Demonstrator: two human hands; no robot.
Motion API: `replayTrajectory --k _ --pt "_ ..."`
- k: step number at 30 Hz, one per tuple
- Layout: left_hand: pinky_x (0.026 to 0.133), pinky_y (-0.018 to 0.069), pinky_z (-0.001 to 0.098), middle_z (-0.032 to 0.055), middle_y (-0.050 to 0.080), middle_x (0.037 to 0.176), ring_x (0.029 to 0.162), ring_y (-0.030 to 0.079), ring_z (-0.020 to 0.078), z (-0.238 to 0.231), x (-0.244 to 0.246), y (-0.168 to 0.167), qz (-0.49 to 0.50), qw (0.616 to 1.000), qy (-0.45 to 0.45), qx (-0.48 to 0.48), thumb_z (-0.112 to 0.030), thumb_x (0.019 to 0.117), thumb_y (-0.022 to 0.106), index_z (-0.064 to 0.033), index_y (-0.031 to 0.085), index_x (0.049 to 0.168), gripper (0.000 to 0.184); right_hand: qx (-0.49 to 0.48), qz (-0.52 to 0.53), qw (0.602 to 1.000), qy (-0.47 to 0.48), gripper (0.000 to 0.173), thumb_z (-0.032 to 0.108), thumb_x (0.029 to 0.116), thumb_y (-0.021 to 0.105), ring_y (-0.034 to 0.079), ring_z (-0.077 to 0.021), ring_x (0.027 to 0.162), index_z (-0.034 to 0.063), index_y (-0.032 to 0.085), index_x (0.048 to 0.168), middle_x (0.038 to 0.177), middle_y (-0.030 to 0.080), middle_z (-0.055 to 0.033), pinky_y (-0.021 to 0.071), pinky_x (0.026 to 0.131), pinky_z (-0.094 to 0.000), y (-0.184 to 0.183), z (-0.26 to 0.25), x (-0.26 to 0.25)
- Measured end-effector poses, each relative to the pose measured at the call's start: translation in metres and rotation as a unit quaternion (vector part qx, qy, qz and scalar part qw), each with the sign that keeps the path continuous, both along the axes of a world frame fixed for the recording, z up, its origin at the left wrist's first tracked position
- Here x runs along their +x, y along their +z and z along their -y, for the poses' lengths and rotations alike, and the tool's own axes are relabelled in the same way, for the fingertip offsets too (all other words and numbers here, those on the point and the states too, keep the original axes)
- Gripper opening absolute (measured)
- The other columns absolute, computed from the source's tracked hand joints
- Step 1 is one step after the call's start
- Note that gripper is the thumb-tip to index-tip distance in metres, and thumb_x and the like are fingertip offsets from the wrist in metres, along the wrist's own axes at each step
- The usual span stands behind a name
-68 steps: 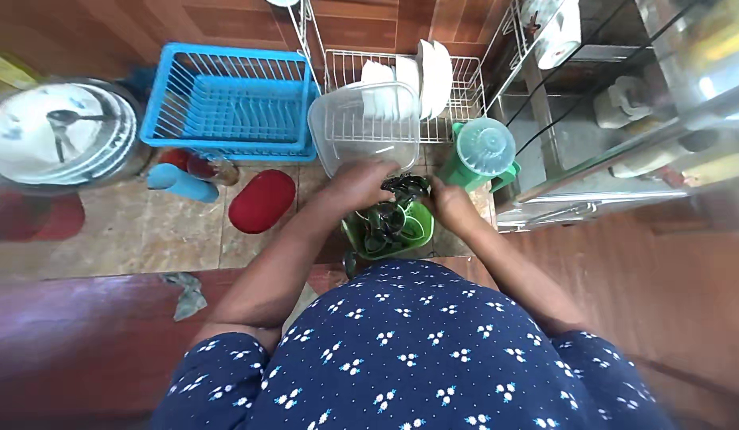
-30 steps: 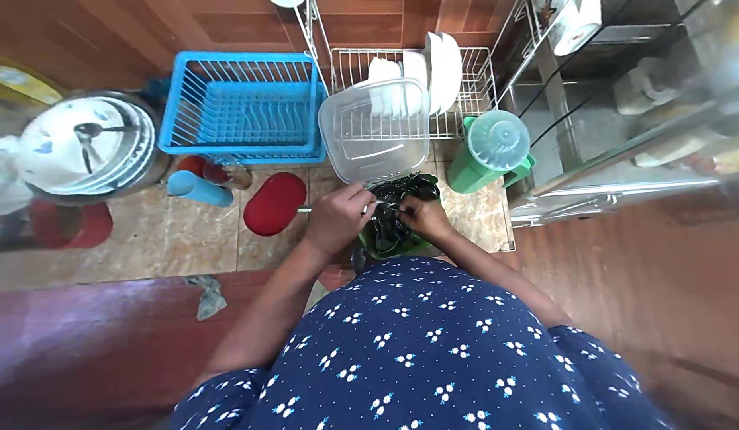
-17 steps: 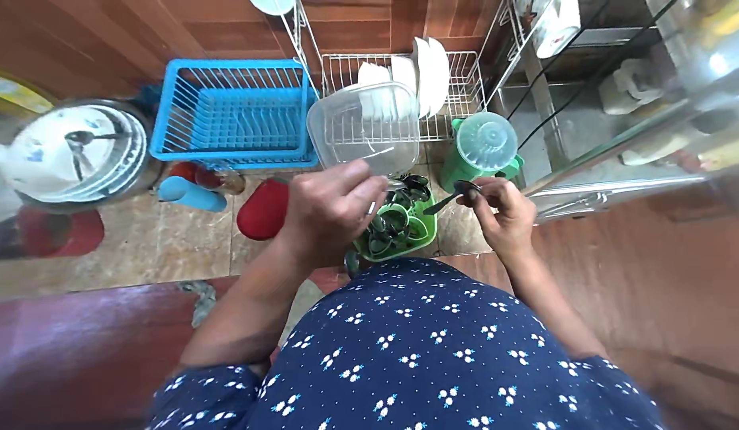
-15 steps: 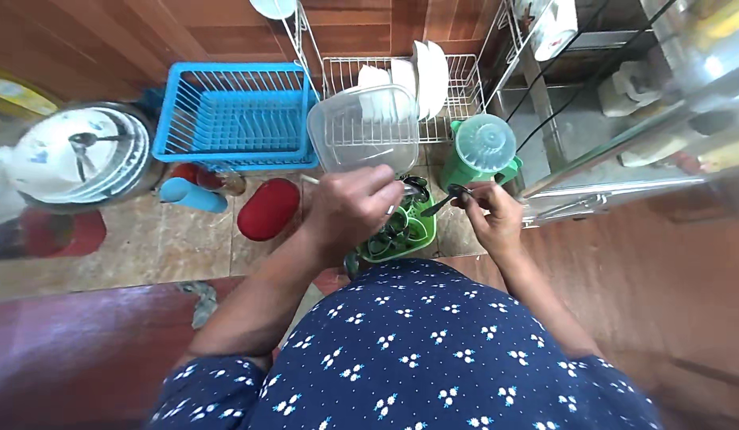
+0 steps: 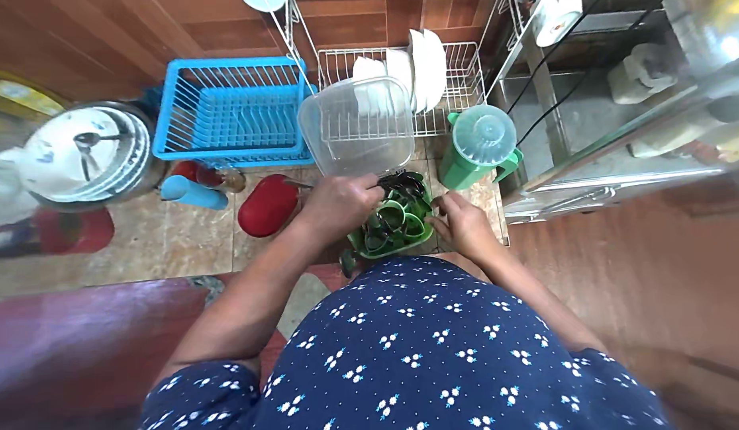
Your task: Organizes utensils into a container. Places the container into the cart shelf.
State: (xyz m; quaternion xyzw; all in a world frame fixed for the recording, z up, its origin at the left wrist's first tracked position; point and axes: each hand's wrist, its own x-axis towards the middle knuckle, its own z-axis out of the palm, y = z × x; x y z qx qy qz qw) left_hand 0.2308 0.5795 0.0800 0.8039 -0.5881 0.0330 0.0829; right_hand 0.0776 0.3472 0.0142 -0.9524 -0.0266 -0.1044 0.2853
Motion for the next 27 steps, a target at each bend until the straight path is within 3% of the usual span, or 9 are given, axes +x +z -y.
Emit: replayTrajectory --k 2,5,7,9,11,14,18,23,27 --pt "0.055 0.0544 0.0518 0.0127 0.066 0.088 0.07 0.068 0.0331 -0.013 -0.006 0.002 0.001 0.998 0.031 0.059 -0.016 0.0982 0.066 -0.0069 0.073 0.095 0.012 0.008 -0.006 0.997 0.072 0.016 0.019 0.098 0.066 0.072 -0.0257 0.076 0.0078 0.071 0.109 0.094 0.072 -0.0099 0.0613 0.064 -0.0482 -0.005 -0.016 -0.002" --pt "0.061 0.0562 0.0543 0.0132 0.07 0.099 0.076 0.07 0.0347 -0.016 -0.017 -0.013 -0.012 0.983 0.076 0.167 -0.004 0.0954 0.063 -0.01 0.075 0.105 0.016 -0.034 -0.1 0.983 0.151 0.036 0.008 0.0964 0.06 0.072 -0.0319 0.081 0.0164 0.065 0.131 0.112 0.07 -0.0136 0.0603 0.066 -0.0544 -0.03 -0.03 0.011" --pt "0.061 0.0562 0.0542 0.0146 0.07 0.103 0.077 0.07 0.0356 -0.017 -0.021 -0.026 -0.015 0.976 0.094 0.195 -0.001 0.0956 0.061 -0.0097 0.073 0.111 0.022 -0.003 -0.142 0.977 0.157 0.034 0.016 0.098 0.064 0.073 -0.0344 0.095 0.0127 0.066 0.132 0.12 0.069 -0.0163 0.0605 0.08 -0.0561 -0.042 -0.031 0.022" --pt "0.059 0.0563 0.0522 0.014 0.069 0.098 0.073 0.07 0.0341 -0.021 -0.023 -0.034 -0.012 0.982 0.097 0.16 -0.012 0.0997 0.061 -0.01 0.073 0.115 0.019 0.044 -0.159 0.978 0.129 0.038 0.034 0.0971 0.07 0.071 -0.0324 0.102 0.007 0.068 0.124 0.117 0.071 -0.0164 0.0584 0.09 -0.0549 -0.041 -0.032 0.028" --pt "0.058 0.0568 0.0509 0.0137 0.069 0.096 0.072 0.069 0.0332 -0.027 -0.024 -0.043 -0.016 0.989 0.1 0.108 -0.019 0.1017 0.06 -0.009 0.073 0.114 0.021 0.036 -0.133 0.984 0.117 0.041 0.038 0.0954 0.071 0.072 -0.0299 0.094 0.0048 0.068 0.12 0.111 0.071 -0.0148 0.0604 0.084 -0.0526 -0.035 -0.034 0.028" --pt "0.061 0.0581 0.0519 0.0147 0.068 0.098 0.077 0.07 0.034 -0.03 -0.026 -0.047 -0.034 0.984 0.146 0.093 -0.025 0.1018 0.061 -0.005 0.072 0.104 0.023 -0.061 -0.073 0.986 0.135 0.027 0.015 0.0934 0.067 0.072 -0.0312 0.084 0.0071 0.066 0.12 0.108 0.068 -0.0139 0.0611 0.067 -0.051 -0.021 -0.039 0.027" --pt "0.061 0.0574 0.0539 0.0183 0.068 0.093 0.076 0.071 0.037 -0.028 -0.031 -0.048 -0.044 0.972 0.215 0.09 -0.038 0.1007 0.063 0.0011 0.07 0.093 0.04 -0.125 -0.008 0.981 0.145 0.037 0.001 0.094 0.062 0.071 -0.0385 0.084 0.0092 0.065 0.13 0.102 0.069 -0.0185 0.0587 0.06 -0.0515 -0.006 -0.046 0.033" --pt "0.066 0.0567 0.0558 0.0174 0.068 0.1 0.081 0.069 0.0375 -0.02 -0.038 -0.035 -0.09 0.966 0.219 0.099 -0.025 0.0983 0.067 -0.0015 0.072 0.096 0.024 -0.09 -0.025 0.979 0.181 0.038 -0.003 0.0975 0.056 0.074 -0.0379 0.094 0.0081 0.063 0.133 0.104 0.074 -0.0166 0.061 0.076 -0.0548 -0.017 -0.042 0.052" --pt "0.068 0.0568 0.0551 0.0154 0.068 0.109 0.083 0.069 0.0365 -0.013 -0.036 -0.033 -0.103 0.965 0.213 0.111 -0.021 0.0957 0.071 -0.0044 0.073 0.103 0.018 -0.06 -0.068 0.985 0.148 0.051 -0.001 0.0998 0.052 0.074 -0.0395 0.089 0.0048 0.049 0.15 0.111 0.072 -0.021 0.0602 0.077 -0.0563 -0.015 -0.056 0.061"
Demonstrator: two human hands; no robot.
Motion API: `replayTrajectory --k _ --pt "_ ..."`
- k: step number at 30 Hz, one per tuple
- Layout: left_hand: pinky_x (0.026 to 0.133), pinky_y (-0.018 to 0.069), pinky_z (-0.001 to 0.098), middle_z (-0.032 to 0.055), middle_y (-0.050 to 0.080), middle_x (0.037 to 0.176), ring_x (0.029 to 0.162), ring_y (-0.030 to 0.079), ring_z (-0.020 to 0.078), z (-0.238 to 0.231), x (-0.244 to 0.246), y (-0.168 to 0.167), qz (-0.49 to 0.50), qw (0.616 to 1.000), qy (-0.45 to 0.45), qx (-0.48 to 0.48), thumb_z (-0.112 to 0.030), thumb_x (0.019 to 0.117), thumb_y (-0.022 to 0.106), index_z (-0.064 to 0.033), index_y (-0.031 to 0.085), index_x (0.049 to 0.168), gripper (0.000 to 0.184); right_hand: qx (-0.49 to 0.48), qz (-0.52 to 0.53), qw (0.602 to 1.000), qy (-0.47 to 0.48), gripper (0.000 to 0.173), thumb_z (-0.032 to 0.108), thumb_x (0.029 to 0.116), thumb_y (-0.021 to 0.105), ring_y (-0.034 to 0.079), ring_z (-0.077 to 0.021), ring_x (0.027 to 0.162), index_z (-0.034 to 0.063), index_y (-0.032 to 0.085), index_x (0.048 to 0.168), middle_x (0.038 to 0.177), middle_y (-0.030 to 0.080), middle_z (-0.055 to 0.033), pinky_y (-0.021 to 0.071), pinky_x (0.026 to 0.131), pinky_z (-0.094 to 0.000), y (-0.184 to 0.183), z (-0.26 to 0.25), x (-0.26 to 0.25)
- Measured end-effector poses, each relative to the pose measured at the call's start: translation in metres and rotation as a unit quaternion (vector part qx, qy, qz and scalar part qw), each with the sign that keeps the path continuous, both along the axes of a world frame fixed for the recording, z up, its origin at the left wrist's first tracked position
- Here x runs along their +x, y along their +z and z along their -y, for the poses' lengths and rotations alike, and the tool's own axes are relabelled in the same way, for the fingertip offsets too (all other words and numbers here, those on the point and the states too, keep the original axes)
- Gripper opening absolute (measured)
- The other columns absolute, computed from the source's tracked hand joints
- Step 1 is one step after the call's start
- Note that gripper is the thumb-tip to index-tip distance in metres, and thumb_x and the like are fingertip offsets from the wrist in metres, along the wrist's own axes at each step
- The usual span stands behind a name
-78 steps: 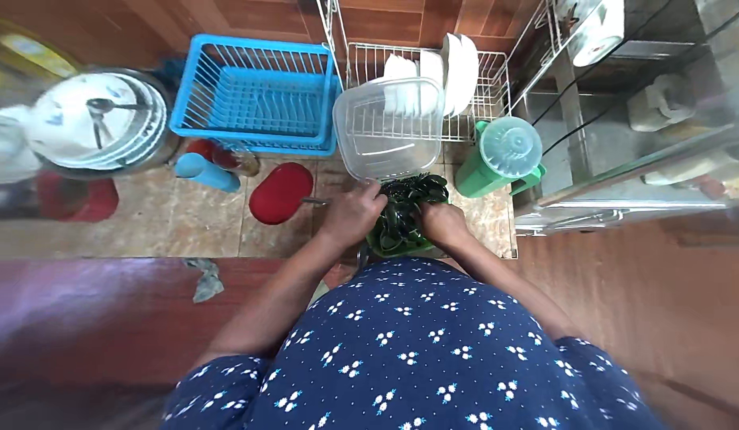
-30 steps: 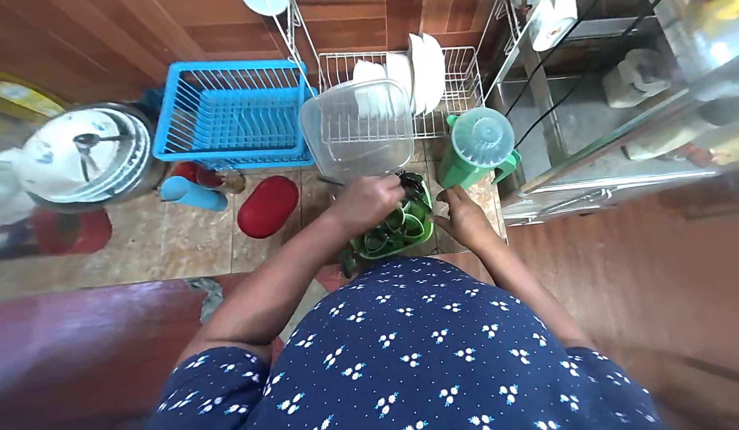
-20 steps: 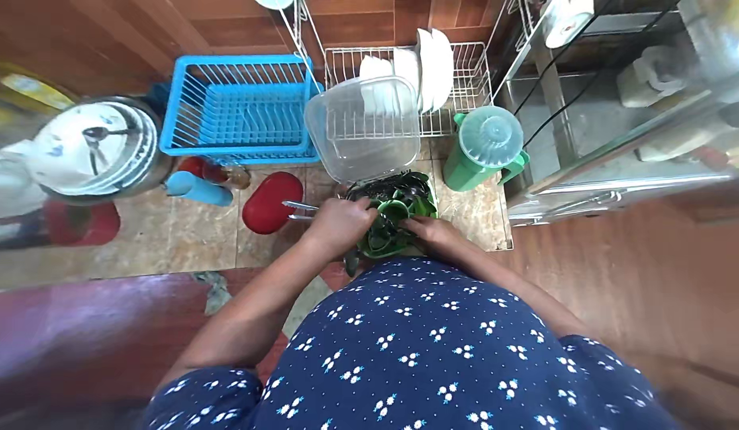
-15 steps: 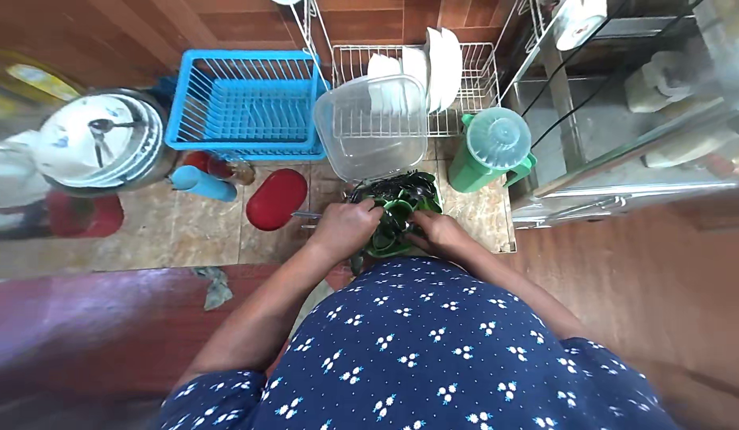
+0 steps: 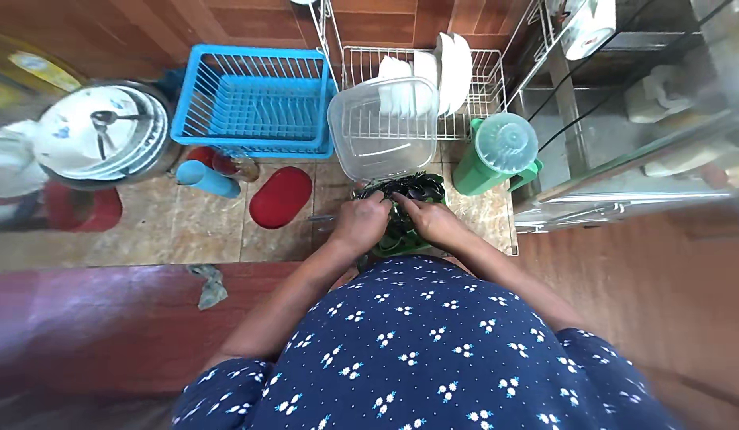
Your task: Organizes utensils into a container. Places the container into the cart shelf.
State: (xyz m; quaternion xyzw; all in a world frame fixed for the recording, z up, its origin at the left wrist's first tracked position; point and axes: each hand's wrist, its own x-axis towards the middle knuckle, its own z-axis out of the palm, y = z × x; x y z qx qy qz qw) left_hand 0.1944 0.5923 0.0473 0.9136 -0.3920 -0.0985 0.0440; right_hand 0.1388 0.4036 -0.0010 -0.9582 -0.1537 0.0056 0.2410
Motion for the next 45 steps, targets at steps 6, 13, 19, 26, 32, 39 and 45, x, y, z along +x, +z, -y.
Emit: replayTrajectory --k 6,13,19,26,32,39,45 --pt "0.067 0.0556 0.0601 0.0224 0.066 0.107 0.086 0.069 0.0432 -0.004 -0.006 -0.008 -0.016 0.998 0.05 -0.015 -0.027 0.0906 0.078 -0.0005 0.062 0.116 0.04 -0.016 0.002 1.0 -0.016 0.055 -0.001 0.0983 0.054 0.073 -0.0393 0.085 0.012 0.049 0.152 0.111 0.072 -0.0203 0.0602 0.073 -0.0568 -0.002 -0.005 0.008" --pt "0.065 0.0554 0.0577 0.0171 0.071 0.096 0.083 0.07 0.0385 0.0 -0.007 -0.023 0.013 0.997 0.068 -0.019 -0.026 0.1009 0.061 -0.0046 0.071 0.099 0.023 -0.002 0.046 0.999 -0.017 0.044 -0.002 0.0975 0.055 0.073 -0.038 0.08 0.0082 0.056 0.14 0.112 0.072 -0.0192 0.0608 0.067 -0.0549 -0.01 0.002 0.0" --pt "0.06 0.0559 0.0463 0.0128 0.07 0.087 0.071 0.069 0.0286 -0.012 -0.011 -0.024 0.076 0.972 -0.06 -0.212 -0.014 0.0971 0.065 -0.0038 0.074 0.098 0.013 0.021 0.079 0.997 0.001 0.032 0.004 0.0995 0.059 0.072 -0.0336 0.084 0.0083 0.068 0.13 0.101 0.07 -0.0173 0.061 0.071 -0.0501 -0.008 0.01 -0.005" --pt "0.081 0.061 0.0385 0.0085 0.076 0.099 0.089 0.074 0.019 -0.009 0.008 -0.01 0.005 0.94 -0.065 -0.336 -0.029 0.1016 0.063 -0.0087 0.076 0.114 0.027 0.059 0.198 0.978 -0.039 0.016 0.011 0.103 0.059 0.073 -0.0288 0.095 0.0001 0.07 0.109 0.11 0.071 -0.0168 0.0629 0.078 -0.0441 0.03 0.034 -0.02" --pt "0.076 0.0599 0.0443 0.0102 0.075 0.099 0.085 0.073 0.0243 -0.019 0.014 -0.011 0.038 0.955 -0.029 -0.291 -0.029 0.1022 0.061 -0.0084 0.075 0.113 0.027 0.204 0.194 0.944 -0.171 0.022 0.011 0.1044 0.058 0.071 -0.0126 0.072 -0.0039 0.067 0.117 0.092 0.073 -0.0101 0.0641 0.067 -0.0325 0.077 0.091 -0.056" --pt "0.07 0.0598 0.0481 0.0113 0.074 0.097 0.084 0.074 0.0281 -0.008 0.014 -0.018 0.062 0.972 -0.038 -0.223 -0.028 0.1029 0.06 -0.0081 0.074 0.111 0.026 0.087 0.254 0.927 -0.263 0.02 0.009 0.1023 0.058 0.072 -0.021 0.076 -0.0031 0.07 0.113 0.094 0.072 -0.0155 0.0627 0.07 -0.0378 0.045 0.087 -0.055" --pt "0.068 0.0577 0.0572 0.0156 0.069 0.105 0.085 0.071 0.0372 -0.015 0.031 -0.014 0.042 0.996 -0.05 -0.061 -0.02 0.0981 0.067 -0.0115 0.076 0.111 0.018 0.014 0.234 0.951 -0.201 0.017 0.008 0.0975 0.063 0.07 -0.031 0.07 -0.003 0.071 0.107 0.094 0.067 -0.0198 0.0596 0.057 -0.0445 0.003 0.049 -0.037"
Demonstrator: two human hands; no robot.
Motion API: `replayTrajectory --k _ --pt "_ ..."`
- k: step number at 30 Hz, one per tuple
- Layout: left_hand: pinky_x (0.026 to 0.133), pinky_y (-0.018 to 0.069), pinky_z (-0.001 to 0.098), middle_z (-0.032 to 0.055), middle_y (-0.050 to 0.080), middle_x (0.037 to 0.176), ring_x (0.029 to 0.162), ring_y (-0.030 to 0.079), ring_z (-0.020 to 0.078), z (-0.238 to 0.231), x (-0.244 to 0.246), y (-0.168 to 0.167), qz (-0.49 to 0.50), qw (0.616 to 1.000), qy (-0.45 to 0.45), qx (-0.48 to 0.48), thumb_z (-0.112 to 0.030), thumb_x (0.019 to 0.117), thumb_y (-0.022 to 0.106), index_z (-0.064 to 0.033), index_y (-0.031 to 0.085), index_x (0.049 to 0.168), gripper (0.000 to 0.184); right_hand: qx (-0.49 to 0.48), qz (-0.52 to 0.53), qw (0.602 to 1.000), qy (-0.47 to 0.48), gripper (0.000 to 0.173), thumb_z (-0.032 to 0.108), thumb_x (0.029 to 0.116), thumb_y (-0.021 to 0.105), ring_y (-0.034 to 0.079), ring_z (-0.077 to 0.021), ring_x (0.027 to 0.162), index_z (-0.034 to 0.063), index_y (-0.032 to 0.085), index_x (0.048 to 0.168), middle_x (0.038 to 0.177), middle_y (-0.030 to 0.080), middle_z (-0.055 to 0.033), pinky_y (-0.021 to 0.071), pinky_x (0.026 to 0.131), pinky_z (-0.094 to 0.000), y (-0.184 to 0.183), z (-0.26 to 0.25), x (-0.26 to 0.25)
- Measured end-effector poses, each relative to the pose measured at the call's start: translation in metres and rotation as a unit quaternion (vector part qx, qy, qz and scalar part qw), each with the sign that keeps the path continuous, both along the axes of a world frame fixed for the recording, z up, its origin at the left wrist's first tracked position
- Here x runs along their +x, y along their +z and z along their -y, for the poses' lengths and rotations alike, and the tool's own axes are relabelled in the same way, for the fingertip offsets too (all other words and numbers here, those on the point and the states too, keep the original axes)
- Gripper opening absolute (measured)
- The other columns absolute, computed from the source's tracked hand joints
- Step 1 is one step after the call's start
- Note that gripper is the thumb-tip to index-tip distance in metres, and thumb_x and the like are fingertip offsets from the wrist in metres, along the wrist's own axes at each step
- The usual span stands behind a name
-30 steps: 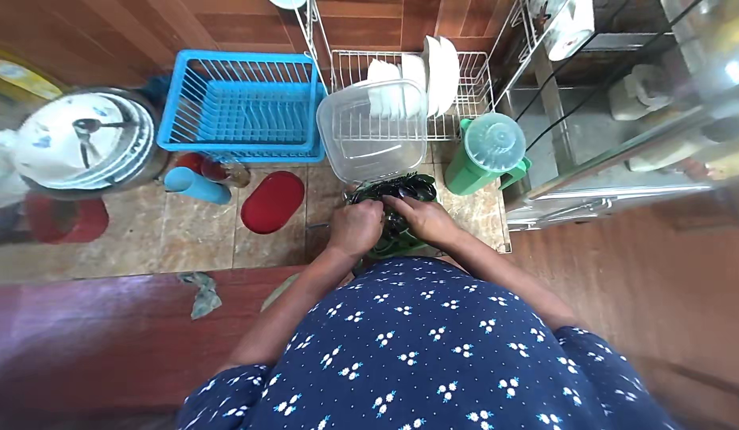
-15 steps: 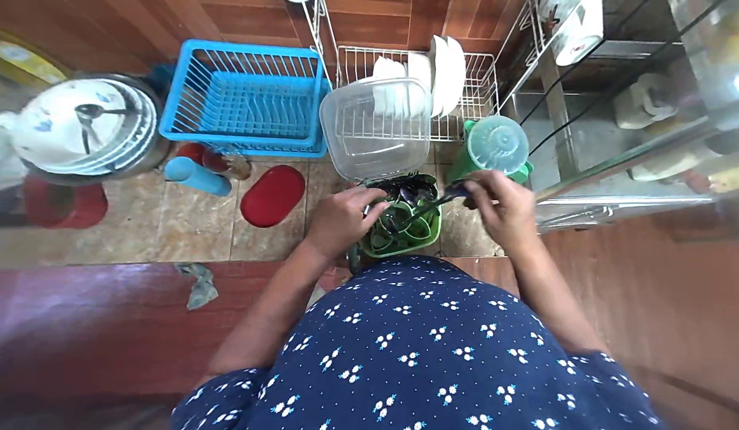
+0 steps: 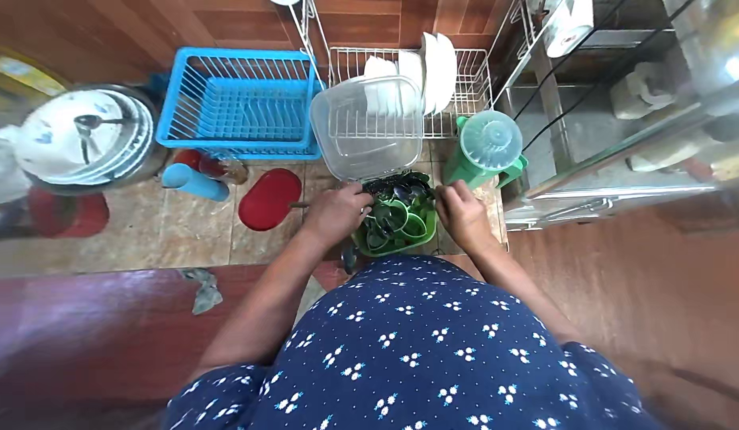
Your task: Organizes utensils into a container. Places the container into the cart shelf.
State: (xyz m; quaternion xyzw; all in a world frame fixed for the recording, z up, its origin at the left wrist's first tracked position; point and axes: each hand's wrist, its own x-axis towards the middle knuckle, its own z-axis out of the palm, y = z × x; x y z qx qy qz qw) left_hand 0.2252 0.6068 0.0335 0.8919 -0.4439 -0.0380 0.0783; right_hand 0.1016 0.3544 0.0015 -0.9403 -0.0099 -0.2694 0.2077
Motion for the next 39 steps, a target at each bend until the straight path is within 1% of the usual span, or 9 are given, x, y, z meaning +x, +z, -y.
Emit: replayTrajectory --k 7,10,14,18,24,29,32,36,39 --pt "0.064 0.0573 0.0542 0.0149 0.069 0.1 0.08 0.071 0.0354 0.004 -0.004 0.007 0.012 0.999 -0.04 0.01 -0.024 0.1006 0.064 -0.008 0.075 0.109 0.021 0.017 0.031 0.999 -0.033 0.015 0.01 0.097 0.064 0.067 -0.0264 0.07 -0.0037 0.07 0.1 0.091 0.066 -0.0181 0.0581 0.059 -0.0399 0.042 0.01 -0.011" --pt "0.063 0.0577 0.0499 0.0132 0.068 0.093 0.075 0.07 0.0313 0.017 -0.015 0.01 0.009 0.994 -0.066 -0.085 -0.03 0.1015 0.062 -0.0067 0.074 0.11 0.028 0.128 0.034 0.991 -0.021 0.016 0.012 0.099 0.064 0.065 -0.0146 0.066 -0.0033 0.067 0.102 0.088 0.067 -0.0119 0.0596 0.061 -0.0309 0.061 0.02 -0.017" --pt "0.067 0.0596 0.0507 0.0132 0.073 0.097 0.079 0.073 0.0302 0.056 -0.035 0.009 -0.021 0.99 -0.088 -0.106 -0.039 0.0975 0.067 -0.0069 0.07 0.122 0.041 0.324 0.014 0.946 0.021 0.011 0.01 0.1013 0.061 0.068 -0.0124 0.06 0.0002 0.061 0.104 0.084 0.069 -0.0056 0.063 0.054 -0.0314 0.065 0.016 -0.02" --pt "0.062 0.0572 0.0498 0.014 0.07 0.084 0.073 0.072 0.0314 0.081 -0.042 0.0 -0.029 0.991 -0.1 -0.086 -0.036 0.1004 0.061 -0.0037 0.068 0.101 0.033 0.415 0.008 0.909 0.048 0.009 0.01 0.1022 0.058 0.069 -0.0153 0.06 0.0022 0.057 0.106 0.087 0.069 -0.0052 0.0632 0.053 -0.0336 0.066 0.014 -0.026" --pt "0.063 0.0566 0.0508 0.0144 0.071 0.083 0.074 0.072 0.0324 0.093 -0.043 -0.005 -0.058 0.988 -0.123 -0.071 -0.032 0.0998 0.062 -0.0033 0.069 0.101 0.029 0.348 -0.067 0.931 0.087 0.035 0.01 0.1042 0.054 0.069 -0.0138 0.07 0.0003 0.055 0.138 0.115 0.067 -0.012 0.063 0.06 -0.0317 0.061 0.023 -0.026" --pt "0.083 0.0561 0.0588 0.0146 0.071 0.12 0.101 0.071 0.0371 0.099 -0.024 0.009 -0.111 0.985 -0.112 0.071 -0.03 0.1008 0.064 -0.0132 0.065 0.133 0.037 0.246 -0.095 0.964 0.04 0.019 0.011 0.1047 0.055 0.067 -0.0138 0.07 -0.0002 0.065 0.116 0.107 0.064 -0.0134 0.0626 0.065 -0.0311 0.046 0.035 -0.025" --pt "0.067 0.0568 0.0538 0.0153 0.07 0.108 0.084 0.071 0.0367 0.1 -0.021 0.003 -0.005 0.987 -0.138 0.079 -0.008 0.1013 0.055 -0.0154 0.068 0.129 0.031 0.27 -0.114 0.956 0.017 0.019 0.013 0.1052 0.055 0.068 -0.0123 0.069 0.0009 0.063 0.117 0.106 0.065 -0.0114 0.0633 0.063 -0.03 0.047 0.044 -0.032" --pt "0.066 0.0551 0.0531 0.0203 0.07 0.099 0.085 0.07 0.0403 0.113 -0.031 -0.005 0.027 0.973 -0.158 0.164 0.002 0.1002 0.05 -0.0091 0.062 0.135 0.038 0.307 -0.11 0.945 0.009 0.019 0.012 0.1049 0.055 0.066 -0.0108 0.064 -0.0001 0.062 0.118 0.103 0.065 -0.0106 0.0624 0.059 -0.0279 0.046 0.053 -0.037" --pt "0.064 0.0552 0.0531 0.0198 0.07 0.091 0.083 0.07 0.0402 0.114 -0.029 -0.023 0.06 0.976 -0.173 0.116 0.001 0.0996 0.051 -0.0024 0.066 0.115 0.023 0.312 -0.094 0.945 0.006 0.019 0.011 0.1046 0.055 0.066 -0.0103 0.063 -0.0003 0.062 0.117 0.102 0.065 -0.0103 0.0619 0.057 -0.0273 0.044 0.056 -0.039"
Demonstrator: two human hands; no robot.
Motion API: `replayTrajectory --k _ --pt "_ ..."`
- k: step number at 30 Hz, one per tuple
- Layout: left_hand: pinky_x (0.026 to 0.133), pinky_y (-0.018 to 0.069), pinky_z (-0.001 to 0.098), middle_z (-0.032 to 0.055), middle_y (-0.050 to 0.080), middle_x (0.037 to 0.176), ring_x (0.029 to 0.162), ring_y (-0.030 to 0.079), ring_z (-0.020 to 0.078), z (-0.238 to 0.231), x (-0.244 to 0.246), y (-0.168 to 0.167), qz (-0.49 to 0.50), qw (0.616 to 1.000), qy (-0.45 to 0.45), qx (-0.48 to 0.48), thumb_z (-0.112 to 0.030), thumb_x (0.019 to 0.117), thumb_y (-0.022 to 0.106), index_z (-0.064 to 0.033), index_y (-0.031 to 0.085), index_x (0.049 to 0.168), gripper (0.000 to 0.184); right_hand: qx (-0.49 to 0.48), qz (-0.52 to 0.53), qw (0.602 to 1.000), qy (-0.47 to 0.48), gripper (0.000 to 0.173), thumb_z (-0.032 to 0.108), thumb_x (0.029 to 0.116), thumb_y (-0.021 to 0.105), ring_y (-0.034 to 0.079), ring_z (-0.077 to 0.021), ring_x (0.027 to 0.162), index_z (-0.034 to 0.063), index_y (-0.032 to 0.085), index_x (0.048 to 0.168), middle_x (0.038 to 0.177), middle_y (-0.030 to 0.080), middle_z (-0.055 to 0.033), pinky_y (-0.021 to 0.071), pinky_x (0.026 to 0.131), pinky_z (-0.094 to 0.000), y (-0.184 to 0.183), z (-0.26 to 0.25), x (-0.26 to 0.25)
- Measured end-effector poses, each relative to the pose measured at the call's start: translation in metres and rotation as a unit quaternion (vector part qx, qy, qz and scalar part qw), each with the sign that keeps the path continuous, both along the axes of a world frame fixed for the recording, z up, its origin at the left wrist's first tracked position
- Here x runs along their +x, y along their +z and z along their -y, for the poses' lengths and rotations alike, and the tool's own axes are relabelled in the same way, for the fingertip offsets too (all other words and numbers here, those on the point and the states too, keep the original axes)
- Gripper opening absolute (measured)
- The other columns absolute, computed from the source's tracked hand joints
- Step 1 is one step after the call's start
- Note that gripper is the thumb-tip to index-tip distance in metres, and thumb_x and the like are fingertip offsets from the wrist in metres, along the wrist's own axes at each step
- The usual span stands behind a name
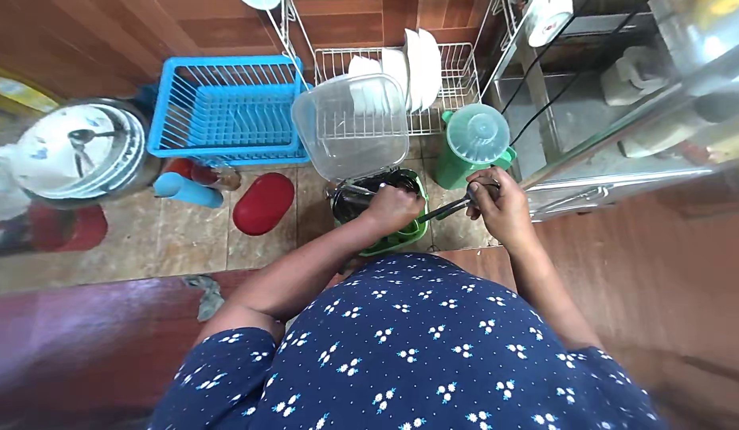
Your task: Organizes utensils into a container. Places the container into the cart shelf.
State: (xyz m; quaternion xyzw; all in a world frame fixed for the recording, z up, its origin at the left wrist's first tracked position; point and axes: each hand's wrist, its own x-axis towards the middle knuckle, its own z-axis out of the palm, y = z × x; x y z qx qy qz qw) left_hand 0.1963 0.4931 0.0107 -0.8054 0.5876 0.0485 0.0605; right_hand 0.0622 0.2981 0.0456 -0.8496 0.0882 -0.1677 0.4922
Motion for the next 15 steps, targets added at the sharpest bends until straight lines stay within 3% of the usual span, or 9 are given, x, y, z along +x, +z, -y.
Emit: replayTrajectory --k 4,11,15 --pt "0.057 0.0548 0.0495 0.0184 0.068 0.082 0.075 0.07 0.0381 -0.013 0.004 -0.002 0.038 0.989 -0.055 -0.135 0.002 0.0978 0.053 0.0015 0.066 0.098 0.013 0.0 0.041 0.998 -0.041 0.02 0.011 0.1039 0.054 0.067 -0.0104 0.063 -0.0011 0.062 0.117 0.099 0.067 -0.0099 0.0616 0.057 -0.0279 -0.004 0.005 -0.002" --pt "0.047 0.047 0.0405 0.0131 0.063 0.084 0.061 0.061 0.0295 -0.044 0.001 0.01 0.035 0.961 -0.156 -0.225 0.0 0.0983 0.054 -0.003 0.067 0.1 0.014 0.097 0.064 0.989 -0.09 0.023 0.008 0.1044 0.051 0.068 -0.0141 0.063 -0.0034 0.056 0.123 0.097 0.068 -0.0106 0.0627 0.055 -0.0327 -0.017 -0.011 0.014" --pt "0.048 0.0474 0.0394 0.0118 0.063 0.085 0.062 0.061 0.0279 -0.046 -0.003 0.007 0.041 0.962 -0.156 -0.219 -0.001 0.0984 0.054 -0.0039 0.068 0.1 0.014 0.028 0.014 0.997 -0.072 0.027 0.008 0.1029 0.051 0.068 -0.0184 0.072 -0.0012 0.06 0.127 0.107 0.066 -0.0158 0.0628 0.065 -0.0369 -0.054 -0.019 0.025"
